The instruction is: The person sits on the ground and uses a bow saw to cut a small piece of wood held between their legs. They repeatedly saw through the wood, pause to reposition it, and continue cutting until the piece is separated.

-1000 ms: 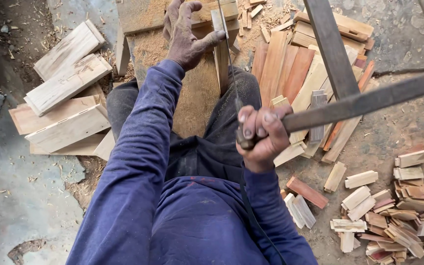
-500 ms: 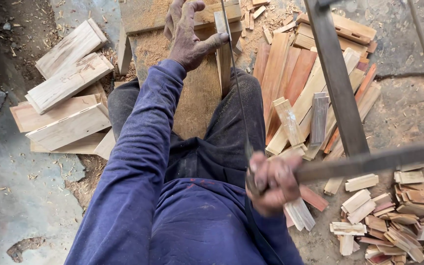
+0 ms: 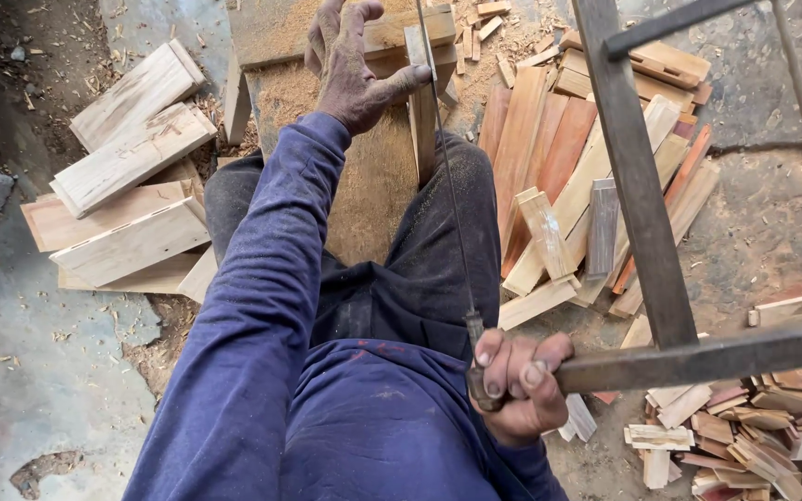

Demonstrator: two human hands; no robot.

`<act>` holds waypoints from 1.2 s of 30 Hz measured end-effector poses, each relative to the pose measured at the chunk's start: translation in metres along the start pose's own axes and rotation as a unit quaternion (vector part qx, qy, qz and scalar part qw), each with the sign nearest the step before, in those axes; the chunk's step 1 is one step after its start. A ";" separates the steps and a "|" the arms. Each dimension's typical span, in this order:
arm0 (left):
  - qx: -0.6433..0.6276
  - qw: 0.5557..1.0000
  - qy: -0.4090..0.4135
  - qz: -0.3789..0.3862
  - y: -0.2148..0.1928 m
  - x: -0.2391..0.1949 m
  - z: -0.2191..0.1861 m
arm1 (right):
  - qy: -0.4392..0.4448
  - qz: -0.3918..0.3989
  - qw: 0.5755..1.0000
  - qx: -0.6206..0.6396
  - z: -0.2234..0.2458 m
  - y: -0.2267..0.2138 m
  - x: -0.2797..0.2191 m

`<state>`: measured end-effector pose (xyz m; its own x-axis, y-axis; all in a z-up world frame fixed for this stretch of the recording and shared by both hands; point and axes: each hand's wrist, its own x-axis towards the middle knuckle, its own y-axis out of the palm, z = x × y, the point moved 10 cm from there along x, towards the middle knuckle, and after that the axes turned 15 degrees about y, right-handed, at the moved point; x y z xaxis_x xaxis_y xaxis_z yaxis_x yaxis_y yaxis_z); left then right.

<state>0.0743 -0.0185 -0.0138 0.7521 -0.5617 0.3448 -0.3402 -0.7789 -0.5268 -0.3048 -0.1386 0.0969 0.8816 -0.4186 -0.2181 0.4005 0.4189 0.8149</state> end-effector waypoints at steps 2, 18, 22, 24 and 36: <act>0.029 1.000 0.005 0.004 0.003 -0.001 0.003 | -0.003 -0.007 1.000 -0.019 -0.003 -0.004 0.006; 0.277 0.884 -0.130 0.352 0.032 0.006 -0.013 | -0.016 0.031 0.999 -0.017 -0.057 0.017 0.166; 0.282 0.889 -0.091 0.349 0.040 0.012 -0.004 | -0.012 0.036 0.999 -0.036 -0.049 0.025 0.162; 0.268 0.895 -0.102 0.343 0.042 0.010 -0.002 | 0.026 0.073 0.997 0.025 -0.049 0.033 0.156; 0.228 0.935 -0.068 0.264 0.039 0.015 -0.001 | 0.005 0.007 0.998 -0.059 0.001 0.003 -0.012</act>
<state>0.0713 -0.0581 -0.0283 0.6230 -0.7691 -0.1426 -0.4318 -0.1862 -0.8825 -0.3150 -0.1333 0.1028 0.8898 -0.4035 -0.2134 0.4142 0.5176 0.7486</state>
